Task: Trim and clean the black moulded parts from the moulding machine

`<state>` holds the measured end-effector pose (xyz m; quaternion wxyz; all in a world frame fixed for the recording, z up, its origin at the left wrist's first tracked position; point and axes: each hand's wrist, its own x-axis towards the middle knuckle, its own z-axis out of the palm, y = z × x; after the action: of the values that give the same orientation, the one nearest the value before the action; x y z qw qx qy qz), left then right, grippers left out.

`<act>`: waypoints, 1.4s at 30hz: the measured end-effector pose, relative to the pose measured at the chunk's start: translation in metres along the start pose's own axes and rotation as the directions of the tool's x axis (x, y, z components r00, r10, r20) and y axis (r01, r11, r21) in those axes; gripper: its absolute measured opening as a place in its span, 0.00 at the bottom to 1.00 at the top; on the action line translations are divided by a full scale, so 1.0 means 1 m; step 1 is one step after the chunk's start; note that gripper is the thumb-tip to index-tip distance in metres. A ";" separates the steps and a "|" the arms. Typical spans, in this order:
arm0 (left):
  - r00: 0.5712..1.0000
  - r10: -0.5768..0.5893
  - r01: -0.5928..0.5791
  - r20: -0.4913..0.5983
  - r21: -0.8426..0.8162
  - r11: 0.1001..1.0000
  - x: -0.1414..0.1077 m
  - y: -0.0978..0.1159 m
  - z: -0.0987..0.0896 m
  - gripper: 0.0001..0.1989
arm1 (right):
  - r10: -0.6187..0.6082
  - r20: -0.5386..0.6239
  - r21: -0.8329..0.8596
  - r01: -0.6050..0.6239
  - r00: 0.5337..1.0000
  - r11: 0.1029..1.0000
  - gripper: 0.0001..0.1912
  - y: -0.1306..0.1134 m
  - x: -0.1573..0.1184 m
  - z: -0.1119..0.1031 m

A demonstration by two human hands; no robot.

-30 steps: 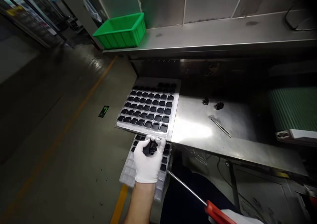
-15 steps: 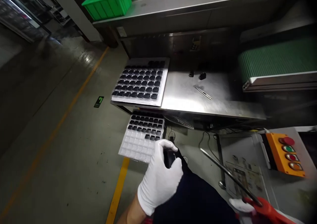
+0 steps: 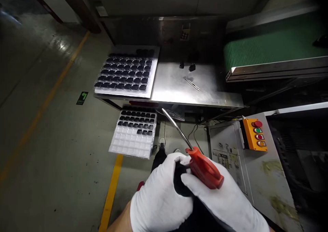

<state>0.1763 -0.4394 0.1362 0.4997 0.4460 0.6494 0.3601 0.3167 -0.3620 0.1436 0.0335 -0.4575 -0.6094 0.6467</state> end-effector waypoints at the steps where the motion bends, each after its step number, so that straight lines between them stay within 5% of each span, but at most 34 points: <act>1: 1.000 0.017 -0.016 0.014 -0.034 0.999 -0.001 -0.001 0.000 0.25 | 0.001 0.008 0.025 -0.001 1.000 1.000 0.03 0.000 0.000 0.000; 5: 0.999 -0.049 0.047 -0.017 -0.101 0.994 -0.002 -0.003 -0.001 0.18 | 0.002 0.041 0.132 -0.008 0.999 0.991 0.06 -0.003 0.002 0.001; 11: 0.994 -0.105 0.103 -0.020 -0.105 0.989 0.004 -0.011 -0.012 0.18 | -0.018 -0.152 0.166 0.044 0.988 0.985 0.10 -0.002 0.009 0.008; 20: 0.951 -0.309 0.307 0.026 0.062 0.950 0.021 -0.031 -0.034 0.17 | 0.272 -0.360 0.081 -0.260 0.892 0.962 0.18 0.005 0.032 -0.001; 25: 0.934 -0.340 0.341 0.106 0.008 0.940 0.029 -0.041 -0.048 0.18 | 0.317 -0.279 -0.009 -0.333 0.906 0.943 0.21 0.018 0.046 -0.010; 31: 0.918 -0.364 0.369 0.160 -0.004 0.929 0.036 -0.048 -0.060 0.19 | 0.304 -0.319 0.008 -0.318 0.898 0.948 0.18 0.008 0.063 0.003; 42: 0.946 -0.306 0.301 0.107 0.054 0.952 0.038 -0.059 -0.082 0.15 | 0.315 -0.295 -0.028 -0.337 0.902 0.941 0.17 -0.009 0.080 0.021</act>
<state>0.0803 -0.4252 0.0898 0.5771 0.3699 0.6872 0.2406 0.2529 -0.3274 0.1036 -0.0050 -0.6428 -0.5377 0.5457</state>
